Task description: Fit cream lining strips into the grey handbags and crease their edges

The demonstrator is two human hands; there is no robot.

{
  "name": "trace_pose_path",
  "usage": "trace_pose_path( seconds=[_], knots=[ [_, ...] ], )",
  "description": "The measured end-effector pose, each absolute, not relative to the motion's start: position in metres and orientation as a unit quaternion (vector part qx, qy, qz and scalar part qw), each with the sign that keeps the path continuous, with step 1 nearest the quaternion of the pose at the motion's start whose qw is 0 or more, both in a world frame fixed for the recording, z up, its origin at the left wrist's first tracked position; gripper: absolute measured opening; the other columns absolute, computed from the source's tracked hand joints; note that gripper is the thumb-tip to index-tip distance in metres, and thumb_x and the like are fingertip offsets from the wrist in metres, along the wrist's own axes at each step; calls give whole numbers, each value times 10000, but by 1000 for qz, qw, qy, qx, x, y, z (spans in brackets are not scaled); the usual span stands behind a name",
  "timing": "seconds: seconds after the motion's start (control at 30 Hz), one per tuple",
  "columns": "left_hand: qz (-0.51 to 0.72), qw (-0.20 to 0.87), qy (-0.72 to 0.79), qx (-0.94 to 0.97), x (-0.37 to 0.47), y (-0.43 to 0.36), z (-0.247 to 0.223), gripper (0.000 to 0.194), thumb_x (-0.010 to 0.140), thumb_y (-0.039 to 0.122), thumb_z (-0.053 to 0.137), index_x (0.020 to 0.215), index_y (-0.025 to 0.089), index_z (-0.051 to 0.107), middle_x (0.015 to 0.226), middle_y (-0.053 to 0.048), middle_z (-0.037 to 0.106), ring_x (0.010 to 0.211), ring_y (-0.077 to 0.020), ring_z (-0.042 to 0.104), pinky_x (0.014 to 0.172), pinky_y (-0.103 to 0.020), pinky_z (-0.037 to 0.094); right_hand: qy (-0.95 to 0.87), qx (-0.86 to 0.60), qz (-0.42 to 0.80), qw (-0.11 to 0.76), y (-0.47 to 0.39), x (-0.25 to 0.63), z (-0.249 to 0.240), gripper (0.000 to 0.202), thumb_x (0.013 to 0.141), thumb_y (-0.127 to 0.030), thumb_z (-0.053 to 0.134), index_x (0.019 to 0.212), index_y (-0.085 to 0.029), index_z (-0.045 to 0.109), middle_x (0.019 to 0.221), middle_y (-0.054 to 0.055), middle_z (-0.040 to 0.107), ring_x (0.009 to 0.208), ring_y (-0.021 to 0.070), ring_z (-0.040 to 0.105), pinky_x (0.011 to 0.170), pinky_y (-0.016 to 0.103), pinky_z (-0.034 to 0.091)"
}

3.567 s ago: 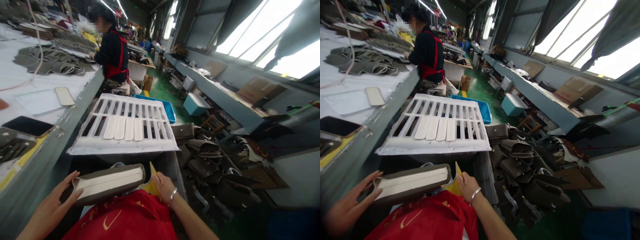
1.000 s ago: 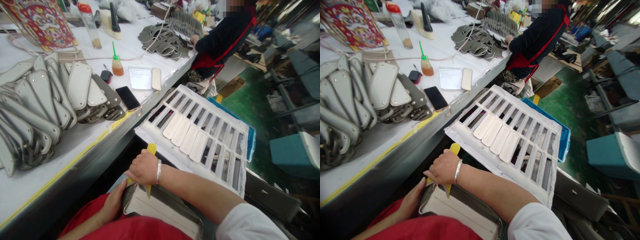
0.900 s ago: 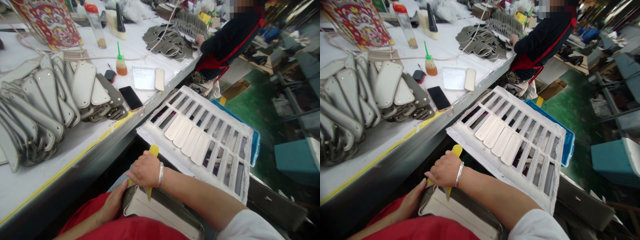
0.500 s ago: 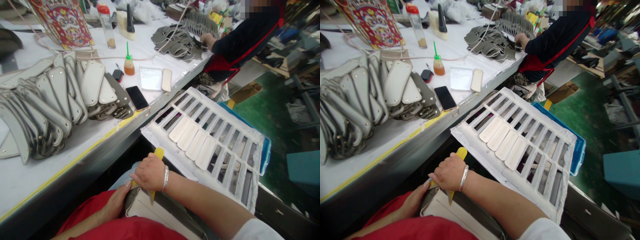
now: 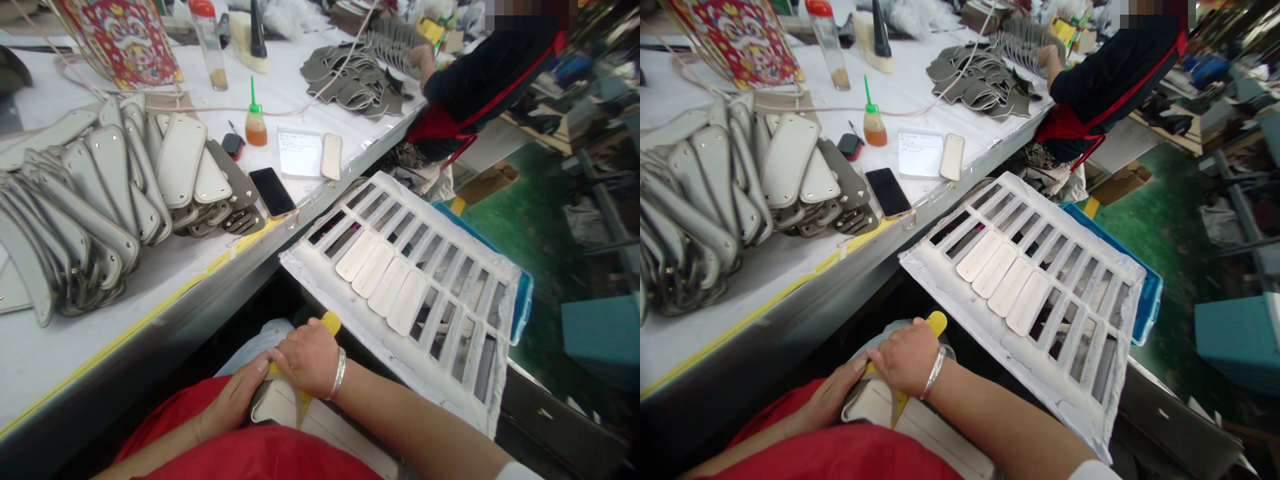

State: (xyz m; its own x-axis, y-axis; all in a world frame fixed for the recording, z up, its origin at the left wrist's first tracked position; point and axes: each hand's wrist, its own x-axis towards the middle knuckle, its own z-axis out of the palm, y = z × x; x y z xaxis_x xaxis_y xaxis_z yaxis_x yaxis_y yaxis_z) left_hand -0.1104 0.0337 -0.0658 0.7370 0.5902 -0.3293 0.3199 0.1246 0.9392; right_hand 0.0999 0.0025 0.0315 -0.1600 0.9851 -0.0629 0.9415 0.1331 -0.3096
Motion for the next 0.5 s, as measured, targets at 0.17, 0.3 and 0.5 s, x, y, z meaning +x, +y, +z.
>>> trace_pose_path(
  seconds=[0.17, 0.3, 0.5],
  knots=[
    [88, 675, 312, 662, -88, 45, -31, 430, 804, 442, 529, 1176, 229, 565, 1281, -49, 535, 1197, -268, 447, 1064, -371, 309, -726, -671, 141, 56, -7, 98, 36, 428, 937, -381, 308, 678, -191, 590, 666, 14, 634, 603, 168, 540, 601, 348, 241],
    [19, 744, 260, 616, -66, 55, -1, 397, 914, 401, 339, 1225, 211, 497, 1274, -41, 525, 1153, -220, 472, 976, -321, 391, -727, -670, 138, 57, -12, 100, 37, 384, 934, -356, 326, 691, -198, 579, 643, 4, 629, 578, 173, 547, 556, 333, 236],
    [-41, 754, 244, 608, -57, 64, 4, 360, 913, 367, 384, 1233, 224, 466, 1280, -39, 507, 1129, -200, 481, 966, -295, 374, -721, -672, 164, 45, -17, 106, 35, 383, 934, -352, 318, 717, -186, 586, 648, 30, 631, 582, 179, 551, 553, 316, 281]
  ],
)
